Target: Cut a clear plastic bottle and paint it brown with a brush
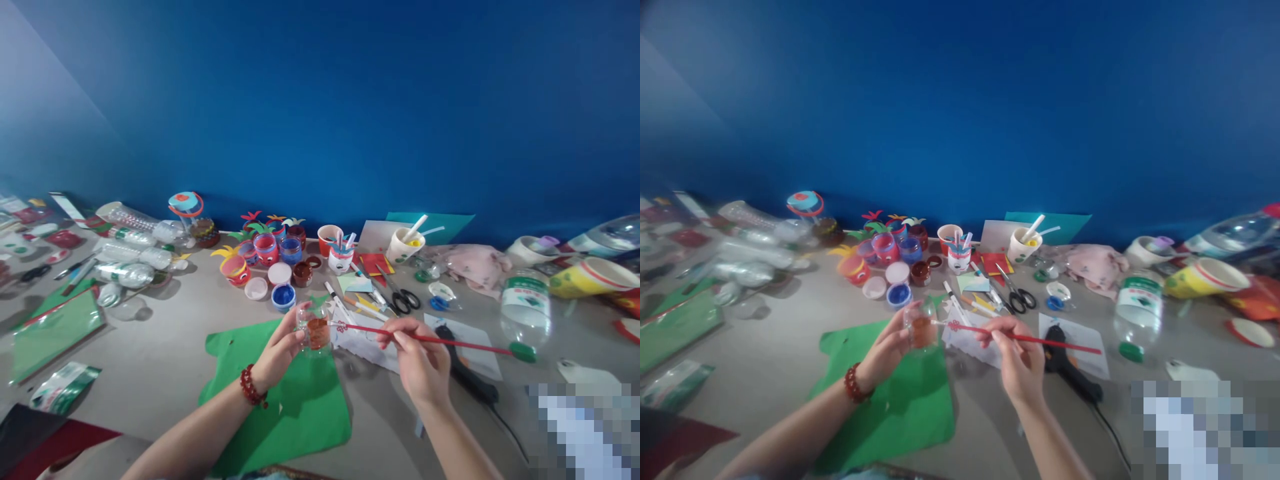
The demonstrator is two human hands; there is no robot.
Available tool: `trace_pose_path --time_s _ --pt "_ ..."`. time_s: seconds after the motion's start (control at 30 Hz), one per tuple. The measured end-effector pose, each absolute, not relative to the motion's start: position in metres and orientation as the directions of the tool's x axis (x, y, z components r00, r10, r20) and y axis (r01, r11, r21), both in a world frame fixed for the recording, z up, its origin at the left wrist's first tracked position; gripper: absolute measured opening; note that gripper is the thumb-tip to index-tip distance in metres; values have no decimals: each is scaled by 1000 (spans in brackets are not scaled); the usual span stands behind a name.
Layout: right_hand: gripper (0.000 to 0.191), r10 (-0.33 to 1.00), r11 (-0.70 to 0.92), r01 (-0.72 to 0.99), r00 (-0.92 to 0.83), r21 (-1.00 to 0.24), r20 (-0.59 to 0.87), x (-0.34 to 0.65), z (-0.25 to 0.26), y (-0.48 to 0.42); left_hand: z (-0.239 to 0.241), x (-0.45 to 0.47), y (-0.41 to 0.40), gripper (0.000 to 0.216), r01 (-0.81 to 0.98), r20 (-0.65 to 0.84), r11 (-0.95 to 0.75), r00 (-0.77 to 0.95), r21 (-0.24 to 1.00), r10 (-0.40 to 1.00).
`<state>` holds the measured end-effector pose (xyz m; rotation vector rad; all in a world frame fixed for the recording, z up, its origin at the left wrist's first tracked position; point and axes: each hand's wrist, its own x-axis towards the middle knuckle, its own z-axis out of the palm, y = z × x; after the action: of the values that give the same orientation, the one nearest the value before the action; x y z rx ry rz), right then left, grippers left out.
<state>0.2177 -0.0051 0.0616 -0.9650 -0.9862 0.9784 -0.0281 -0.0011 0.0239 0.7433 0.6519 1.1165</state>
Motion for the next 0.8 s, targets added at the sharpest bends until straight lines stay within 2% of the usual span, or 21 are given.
trace_pose_path --time_s 0.23,0.47,0.67,0.8 --pt "8 918 300 -224 333 -927 216 222 72 2 24 -30 -1 53 -553 -95 255 301 793 949" --pt "9 938 276 -239 279 -931 207 215 72 0 28 -28 -2 56 -572 -117 290 320 767 940" --pt "7 931 274 -262 313 -925 187 222 70 4 28 -29 0 53 -625 -83 299 350 721 933" --pt "9 938 288 -271 274 -918 213 218 71 0 30 -28 0 53 -642 -66 302 364 705 929"
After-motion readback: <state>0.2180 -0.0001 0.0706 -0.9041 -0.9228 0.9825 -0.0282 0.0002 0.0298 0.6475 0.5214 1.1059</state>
